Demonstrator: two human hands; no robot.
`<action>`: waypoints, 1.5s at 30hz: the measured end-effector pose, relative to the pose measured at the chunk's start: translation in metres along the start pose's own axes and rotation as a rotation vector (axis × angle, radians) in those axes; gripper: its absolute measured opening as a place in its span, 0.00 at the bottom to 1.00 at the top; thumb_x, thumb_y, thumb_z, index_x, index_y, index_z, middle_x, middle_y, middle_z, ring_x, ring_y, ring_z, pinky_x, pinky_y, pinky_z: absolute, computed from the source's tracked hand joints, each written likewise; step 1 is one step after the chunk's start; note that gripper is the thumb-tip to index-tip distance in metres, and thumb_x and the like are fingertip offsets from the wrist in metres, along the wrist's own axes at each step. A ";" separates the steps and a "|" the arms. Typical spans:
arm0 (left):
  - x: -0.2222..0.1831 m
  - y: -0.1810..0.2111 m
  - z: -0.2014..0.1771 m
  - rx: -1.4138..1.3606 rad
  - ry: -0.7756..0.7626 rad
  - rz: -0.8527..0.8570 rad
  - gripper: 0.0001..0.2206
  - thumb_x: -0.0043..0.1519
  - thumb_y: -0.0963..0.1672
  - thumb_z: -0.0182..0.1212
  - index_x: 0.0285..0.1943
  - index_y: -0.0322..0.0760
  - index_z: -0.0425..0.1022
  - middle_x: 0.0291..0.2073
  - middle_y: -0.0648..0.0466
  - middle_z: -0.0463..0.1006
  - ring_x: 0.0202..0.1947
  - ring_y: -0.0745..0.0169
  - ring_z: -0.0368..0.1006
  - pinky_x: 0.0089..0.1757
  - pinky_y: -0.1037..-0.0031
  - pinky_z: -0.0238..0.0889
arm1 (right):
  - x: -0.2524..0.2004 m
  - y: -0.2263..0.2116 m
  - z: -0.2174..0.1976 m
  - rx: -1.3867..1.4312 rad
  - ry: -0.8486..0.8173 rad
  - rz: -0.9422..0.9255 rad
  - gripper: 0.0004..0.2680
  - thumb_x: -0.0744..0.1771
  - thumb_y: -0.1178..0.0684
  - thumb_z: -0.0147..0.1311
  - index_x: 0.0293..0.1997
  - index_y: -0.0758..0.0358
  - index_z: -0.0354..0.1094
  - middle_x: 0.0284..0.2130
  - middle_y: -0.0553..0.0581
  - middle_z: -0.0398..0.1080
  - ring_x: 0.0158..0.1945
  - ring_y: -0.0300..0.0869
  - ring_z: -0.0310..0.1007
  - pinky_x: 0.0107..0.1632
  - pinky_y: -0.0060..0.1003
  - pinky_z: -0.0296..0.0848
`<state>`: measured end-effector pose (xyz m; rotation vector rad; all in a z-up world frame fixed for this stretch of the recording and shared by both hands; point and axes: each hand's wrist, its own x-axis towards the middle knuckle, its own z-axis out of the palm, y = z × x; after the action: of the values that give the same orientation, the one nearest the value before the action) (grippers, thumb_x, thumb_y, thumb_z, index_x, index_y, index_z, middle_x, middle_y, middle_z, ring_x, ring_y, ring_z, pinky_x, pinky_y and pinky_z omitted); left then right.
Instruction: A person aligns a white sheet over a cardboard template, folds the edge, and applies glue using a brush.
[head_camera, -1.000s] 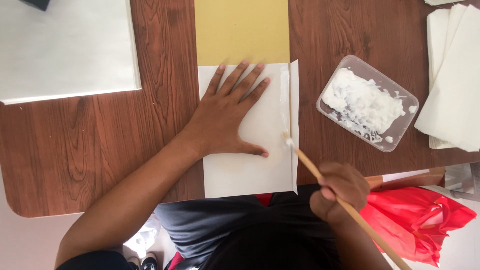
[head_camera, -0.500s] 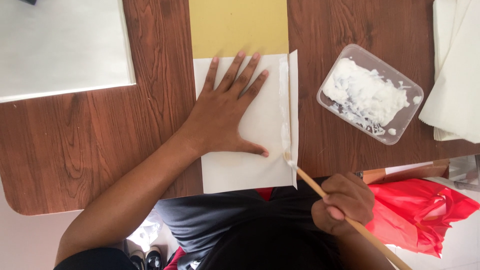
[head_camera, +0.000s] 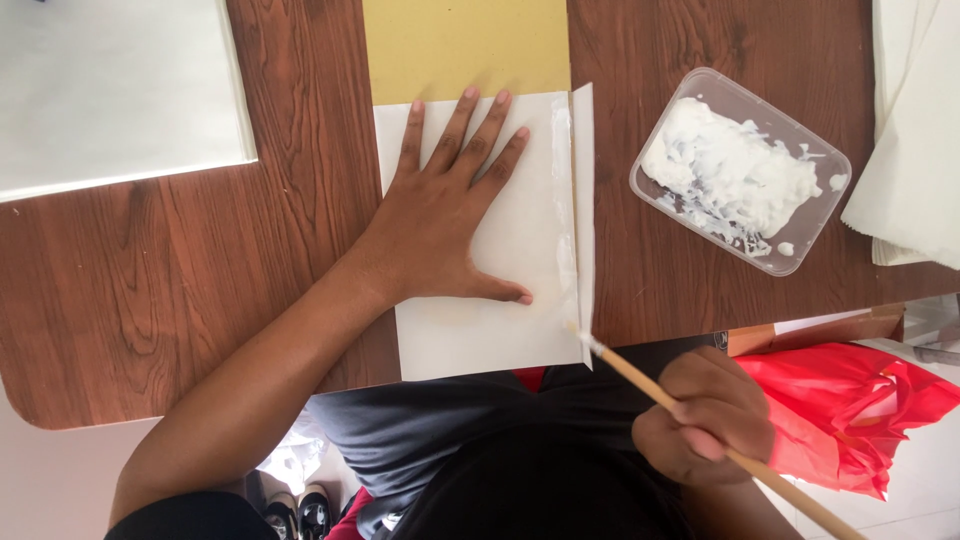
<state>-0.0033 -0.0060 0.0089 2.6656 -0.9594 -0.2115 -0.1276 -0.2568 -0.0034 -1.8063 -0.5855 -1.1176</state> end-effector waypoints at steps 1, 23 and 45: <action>0.000 0.000 0.000 0.000 -0.001 0.000 0.68 0.44 0.75 0.59 0.83 0.36 0.36 0.80 0.41 0.32 0.79 0.39 0.22 0.67 0.36 0.12 | -0.003 -0.001 -0.006 0.000 0.000 0.001 0.12 0.74 0.49 0.34 0.32 0.61 0.45 0.10 0.54 0.45 0.12 0.38 0.39 0.20 0.38 0.38; -0.021 0.030 0.017 0.106 0.028 -0.001 0.53 0.58 0.70 0.48 0.83 0.39 0.41 0.80 0.43 0.33 0.79 0.41 0.24 0.67 0.34 0.17 | 0.005 0.013 0.009 -0.133 -0.136 0.147 0.14 0.73 0.47 0.39 0.32 0.66 0.54 0.17 0.62 0.60 0.19 0.47 0.59 0.24 0.41 0.60; -0.020 0.031 0.021 0.138 0.036 -0.039 0.57 0.57 0.73 0.44 0.83 0.35 0.36 0.81 0.48 0.35 0.80 0.49 0.26 0.70 0.43 0.20 | 0.011 0.029 0.008 -0.011 -0.180 0.201 0.17 0.73 0.45 0.40 0.28 0.68 0.53 0.16 0.63 0.56 0.16 0.47 0.57 0.21 0.39 0.50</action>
<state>-0.0423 -0.0203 0.0002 2.8044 -0.9440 -0.1093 -0.0967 -0.2643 -0.0078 -1.9414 -0.4893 -0.8305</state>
